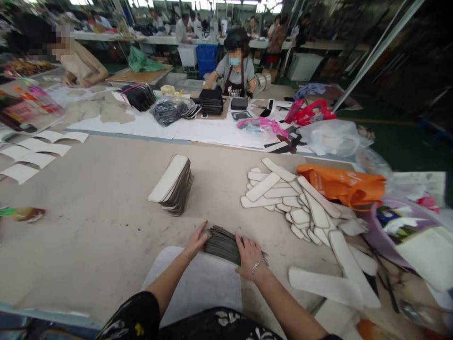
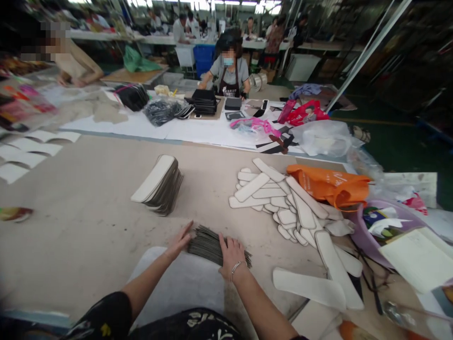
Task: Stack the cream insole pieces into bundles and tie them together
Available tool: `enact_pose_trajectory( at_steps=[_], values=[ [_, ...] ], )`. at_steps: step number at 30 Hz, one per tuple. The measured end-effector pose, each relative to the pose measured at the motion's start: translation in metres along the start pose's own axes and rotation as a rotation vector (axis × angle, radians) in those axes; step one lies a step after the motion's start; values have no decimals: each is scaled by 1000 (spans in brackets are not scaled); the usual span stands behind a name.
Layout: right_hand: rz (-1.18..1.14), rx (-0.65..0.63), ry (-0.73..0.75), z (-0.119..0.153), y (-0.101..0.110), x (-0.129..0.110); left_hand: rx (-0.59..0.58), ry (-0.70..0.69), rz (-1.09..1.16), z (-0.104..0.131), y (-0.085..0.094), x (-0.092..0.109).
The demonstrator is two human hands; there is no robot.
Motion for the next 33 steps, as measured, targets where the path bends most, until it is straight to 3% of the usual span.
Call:
enact_pose_trajectory(
  at_steps=[5,10,12,16,21,26,29,33],
  values=[
    [-70,52,2,3,-4,5,-85,-15,-105,-20,-36,1],
    [-73,49,-22,0,-3,9,-241,13,-118,-20,-59,-5],
    [-80,22,-30,-3,-3,12,-260,14,-90,-19,-60,-9],
    [-62,-38,13,-8,-3,11,-165,0,-34,-23,-52,-13],
    [-86,-16,71,0,2,11,-234,12,-136,-30,-62,-5],
    [-152,27,-67,27,-10,45,-233,24,-194,-31,-62,-2],
    [-199,99,-90,41,-20,64,-251,24,-234,-32,-63,-5],
    [-275,277,70,47,-18,65,-242,44,-208,-32,-64,-8]
  ],
)
Point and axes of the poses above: each hand's wrist, its own z-axis away from the middle knuckle, its own y-axis out of the back of the hand, x = y × z, the point moved 9 cm from there along -z, towards the middle knuckle, and after that the axes turned 10 degrees about -x, right-handed, at the moved point
